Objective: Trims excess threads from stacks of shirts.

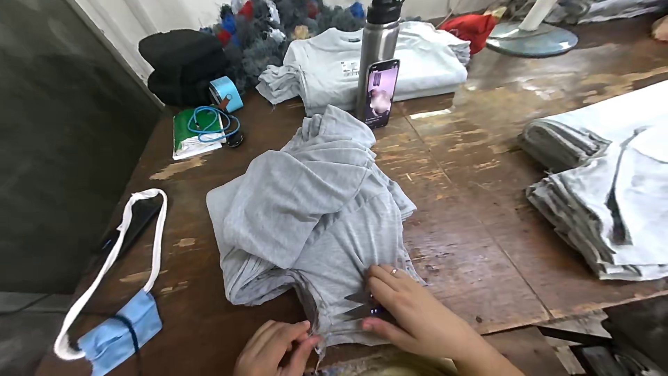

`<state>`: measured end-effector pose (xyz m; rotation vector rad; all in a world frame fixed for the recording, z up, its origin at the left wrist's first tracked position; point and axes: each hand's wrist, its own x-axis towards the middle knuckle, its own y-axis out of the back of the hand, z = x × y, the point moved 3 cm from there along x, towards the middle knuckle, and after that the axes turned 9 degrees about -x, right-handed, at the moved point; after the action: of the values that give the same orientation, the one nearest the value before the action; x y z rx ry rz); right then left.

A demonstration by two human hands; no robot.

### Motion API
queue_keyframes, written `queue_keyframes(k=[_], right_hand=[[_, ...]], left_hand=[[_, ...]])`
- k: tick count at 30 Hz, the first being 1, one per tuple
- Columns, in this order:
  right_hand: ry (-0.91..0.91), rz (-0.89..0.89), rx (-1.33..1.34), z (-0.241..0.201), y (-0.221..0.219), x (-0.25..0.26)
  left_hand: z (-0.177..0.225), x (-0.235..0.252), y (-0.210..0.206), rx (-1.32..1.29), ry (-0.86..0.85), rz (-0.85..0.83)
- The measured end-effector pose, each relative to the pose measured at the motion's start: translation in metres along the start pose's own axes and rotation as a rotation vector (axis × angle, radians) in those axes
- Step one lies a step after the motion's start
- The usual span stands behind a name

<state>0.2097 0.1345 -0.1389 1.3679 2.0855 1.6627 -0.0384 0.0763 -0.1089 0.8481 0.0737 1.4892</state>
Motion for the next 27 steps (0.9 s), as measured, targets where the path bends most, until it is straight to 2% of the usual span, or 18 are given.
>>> queue_keyframes(k=[6, 13, 18, 27], right_hand=[[0.022, -0.022, -0.206, -0.010, -0.007, 0.004], [0.049, -0.042, -0.262, -0.013, -0.008, 0.004], [0.026, -0.020, -0.285, -0.015, -0.009, 0.005], [0.031, -0.006, -0.256, -0.013, -0.010, 0.003]], left_hand=[[0.009, 0.001, 0.002, -0.015, 0.095, -0.104], [0.009, -0.001, 0.002, -0.089, 0.061, -0.042], [0.007, 0.002, -0.002, -0.189, 0.028, -0.064], [0.003, 0.003, -0.024, -0.233, -0.008, 0.056]])
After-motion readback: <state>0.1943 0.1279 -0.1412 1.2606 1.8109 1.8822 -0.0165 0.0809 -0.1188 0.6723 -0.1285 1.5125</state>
